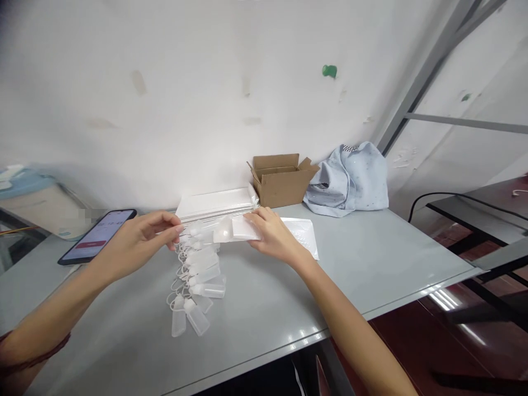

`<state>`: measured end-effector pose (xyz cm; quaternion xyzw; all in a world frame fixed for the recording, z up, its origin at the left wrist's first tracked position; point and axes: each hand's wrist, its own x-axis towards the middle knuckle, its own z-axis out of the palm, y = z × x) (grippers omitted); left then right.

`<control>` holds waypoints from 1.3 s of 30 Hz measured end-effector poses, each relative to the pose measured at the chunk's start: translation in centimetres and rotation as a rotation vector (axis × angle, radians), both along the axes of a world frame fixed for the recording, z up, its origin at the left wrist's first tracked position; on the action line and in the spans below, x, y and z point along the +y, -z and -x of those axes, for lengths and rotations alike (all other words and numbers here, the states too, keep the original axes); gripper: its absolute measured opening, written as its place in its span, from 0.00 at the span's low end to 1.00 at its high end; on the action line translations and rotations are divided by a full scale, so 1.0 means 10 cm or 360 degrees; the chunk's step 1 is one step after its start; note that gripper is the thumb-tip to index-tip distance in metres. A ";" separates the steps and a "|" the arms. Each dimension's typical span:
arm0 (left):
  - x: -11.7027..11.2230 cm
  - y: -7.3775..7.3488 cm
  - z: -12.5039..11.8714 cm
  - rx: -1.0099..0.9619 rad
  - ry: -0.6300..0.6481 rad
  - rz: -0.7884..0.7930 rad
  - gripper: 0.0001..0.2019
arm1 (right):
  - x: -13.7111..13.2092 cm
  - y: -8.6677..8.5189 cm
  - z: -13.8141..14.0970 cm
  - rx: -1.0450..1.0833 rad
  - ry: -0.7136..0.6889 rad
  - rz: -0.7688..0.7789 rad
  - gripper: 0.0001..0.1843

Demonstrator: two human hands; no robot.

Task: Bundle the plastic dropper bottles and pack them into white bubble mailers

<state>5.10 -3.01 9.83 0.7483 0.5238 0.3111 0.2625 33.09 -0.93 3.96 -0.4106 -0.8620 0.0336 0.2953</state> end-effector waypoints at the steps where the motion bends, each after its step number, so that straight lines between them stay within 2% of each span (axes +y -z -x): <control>1: 0.02 0.01 -0.03 0.0014 0.0023 0.0010 0.10 | 0.00 0.00 0.00 0.0001 0.0008 0.0001 0.28; 5: 0.12 0.07 -0.18 0.0035 0.0135 -0.0045 0.10 | -0.01 0.00 0.01 -0.0021 -0.0008 -0.0049 0.27; 9: 0.20 0.14 -0.38 0.0091 0.0275 -0.0216 0.08 | -0.01 -0.01 0.02 -0.0027 -0.0002 -0.0083 0.26; 15: 0.21 0.19 -0.72 0.0231 0.0471 -0.0431 0.11 | -0.04 -0.03 0.05 0.0062 -0.0017 -0.0061 0.25; 17: 0.21 0.18 -0.78 0.0247 0.0491 -0.0377 0.13 | -0.04 -0.03 0.05 0.0077 -0.0038 -0.0068 0.25; 20: 0.18 0.14 -0.76 0.0186 0.0538 -0.0146 0.15 | -0.03 -0.04 0.03 0.0100 -0.0038 -0.0048 0.26; 22: 0.16 0.09 -0.68 0.0032 0.0445 -0.0053 0.12 | -0.01 -0.05 0.00 0.0121 -0.0027 -0.0019 0.25; 24: 0.16 0.06 -0.58 -0.0162 0.0190 -0.0098 0.10 | -0.01 -0.08 -0.02 0.0136 -0.0005 0.0008 0.26; 25: 0.16 0.05 -0.52 -0.0236 0.0061 -0.0138 0.10 | -0.01 -0.08 -0.03 0.0142 0.0006 0.0017 0.26; 27: 0.17 0.05 -0.44 -0.0291 -0.0074 -0.0133 0.15 | -0.01 -0.09 -0.03 0.0159 0.0006 0.0010 0.26; 30: 0.20 0.08 -0.39 -0.0238 -0.0006 0.0153 0.19 | -0.04 -0.08 0.00 0.0152 -0.0052 -0.0072 0.27; 33: 0.21 0.11 -0.44 -0.0229 0.0104 0.0435 0.15 | -0.06 -0.06 0.04 0.0089 -0.0084 -0.0139 0.28; 36: 0.20 0.12 -0.52 -0.0396 0.0010 0.0544 0.15 | -0.06 -0.01 0.09 -0.0051 -0.0001 -0.0238 0.35; 39: 0.18 0.15 -0.59 -0.0727 -0.0109 0.0654 0.13 | -0.06 0.05 0.18 -0.0204 0.0201 -0.0374 0.41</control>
